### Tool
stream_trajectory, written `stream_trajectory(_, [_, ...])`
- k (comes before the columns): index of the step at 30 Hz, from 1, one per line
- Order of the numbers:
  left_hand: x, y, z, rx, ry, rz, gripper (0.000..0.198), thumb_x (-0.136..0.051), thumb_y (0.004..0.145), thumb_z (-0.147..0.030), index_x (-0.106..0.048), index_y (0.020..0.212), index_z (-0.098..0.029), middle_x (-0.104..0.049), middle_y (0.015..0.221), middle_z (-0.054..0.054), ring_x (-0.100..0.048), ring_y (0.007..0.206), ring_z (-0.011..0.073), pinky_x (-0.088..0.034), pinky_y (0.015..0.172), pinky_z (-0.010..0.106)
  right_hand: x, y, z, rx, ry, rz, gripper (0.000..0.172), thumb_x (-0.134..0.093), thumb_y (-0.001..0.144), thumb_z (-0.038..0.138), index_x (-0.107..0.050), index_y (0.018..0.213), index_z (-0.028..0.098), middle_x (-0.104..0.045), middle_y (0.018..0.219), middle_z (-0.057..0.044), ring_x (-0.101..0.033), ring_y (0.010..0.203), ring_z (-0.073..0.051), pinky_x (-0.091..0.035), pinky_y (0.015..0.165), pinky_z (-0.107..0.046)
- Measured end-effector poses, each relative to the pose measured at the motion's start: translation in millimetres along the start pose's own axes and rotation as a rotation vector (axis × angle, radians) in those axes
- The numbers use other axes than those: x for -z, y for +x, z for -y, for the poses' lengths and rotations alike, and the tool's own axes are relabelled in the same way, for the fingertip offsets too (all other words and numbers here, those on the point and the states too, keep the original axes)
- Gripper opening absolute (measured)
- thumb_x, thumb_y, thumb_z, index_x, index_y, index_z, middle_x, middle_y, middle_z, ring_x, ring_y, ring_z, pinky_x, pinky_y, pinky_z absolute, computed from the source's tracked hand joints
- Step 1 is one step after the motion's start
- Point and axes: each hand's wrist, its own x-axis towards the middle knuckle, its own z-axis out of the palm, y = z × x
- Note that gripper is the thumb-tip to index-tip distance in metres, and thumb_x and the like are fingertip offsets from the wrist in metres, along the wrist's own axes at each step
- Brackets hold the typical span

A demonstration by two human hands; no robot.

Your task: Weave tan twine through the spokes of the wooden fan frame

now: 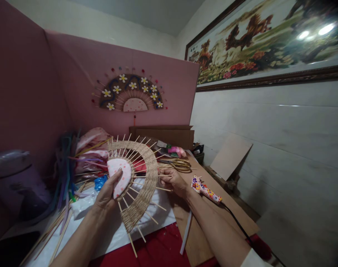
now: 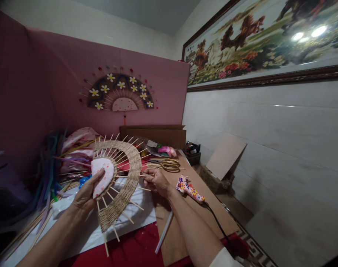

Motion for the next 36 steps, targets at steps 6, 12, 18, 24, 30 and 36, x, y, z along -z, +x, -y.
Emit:
stream_trajectory(6, [-1.4,-1.6,0.5,-0.002,-0.003,0.032,0.013,-0.052,0.076,-0.014,-0.059,0.085,-0.007,-0.068,0.065,0.011,-0.063,0.051,0.0189,-0.055,0.052,0.030,0.9,0.2,-1.5,0.007,0.020,-0.041,0.026,-0.062,0.069,0.030,-0.058,0.090,0.015,-0.045,0.047,0.008,-0.024,0.033,-0.001,-0.014,0.033,-0.017])
stream_trajectory(12, [0.7,-0.4,1.2,0.006,0.029,0.026,0.021,-0.054,0.076,-0.016,-0.058,0.094,-0.006,-0.068,0.064,0.012,-0.063,0.050,0.0206,-0.055,0.052,0.032,0.1,0.5,-0.8,-0.044,-0.029,-0.060,0.025,-0.066,0.064,0.032,-0.059,0.080,0.014,-0.043,0.044,0.009,-0.024,0.032,-0.001,-0.013,0.032,-0.017])
stream_trajectory(18, [0.1,0.6,0.9,-0.050,0.030,-0.010,0.023,-0.052,0.077,-0.012,-0.058,0.098,-0.006,-0.068,0.065,0.011,-0.064,0.053,0.0189,-0.055,0.054,0.029,-3.6,-0.2,1.5,-0.056,-0.043,-0.098,0.027,-0.068,0.062,0.034,-0.061,0.077,0.014,-0.045,0.046,0.007,-0.026,0.034,-0.001,-0.013,0.033,-0.017])
stream_trajectory(24, [3.2,4.8,1.8,-0.145,0.051,0.011,0.016,-0.053,0.076,-0.010,-0.060,0.090,-0.008,-0.068,0.069,0.008,-0.064,0.054,0.0161,-0.055,0.052,0.025,-5.8,0.2,2.3,0.040,-0.089,-0.109,0.025,-0.070,0.060,0.034,-0.063,0.071,0.013,-0.050,0.055,0.003,-0.037,0.046,-0.004,-0.025,0.042,-0.017])
stream_trajectory(30, [3.1,3.5,0.1,-0.224,0.088,0.072,0.013,-0.055,0.076,-0.013,-0.061,0.088,-0.011,-0.068,0.073,0.006,-0.064,0.057,0.0153,-0.055,0.054,0.025,-4.9,-1.2,2.5,0.061,-0.148,-0.086,0.029,-0.064,0.066,0.041,-0.064,0.073,0.013,-0.050,0.057,0.002,-0.038,0.049,-0.006,-0.029,0.046,-0.019])
stream_trajectory(36, [6.6,6.9,-1.5,-0.234,0.118,0.121,0.014,-0.053,0.077,-0.014,-0.062,0.087,-0.010,-0.068,0.071,0.007,-0.063,0.056,0.0149,-0.054,0.051,0.022,-4.1,-3.0,3.4,0.051,-0.156,-0.094,0.027,-0.064,0.067,0.040,-0.064,0.076,0.014,-0.042,0.050,0.006,-0.027,0.041,-0.003,-0.021,0.039,-0.018])
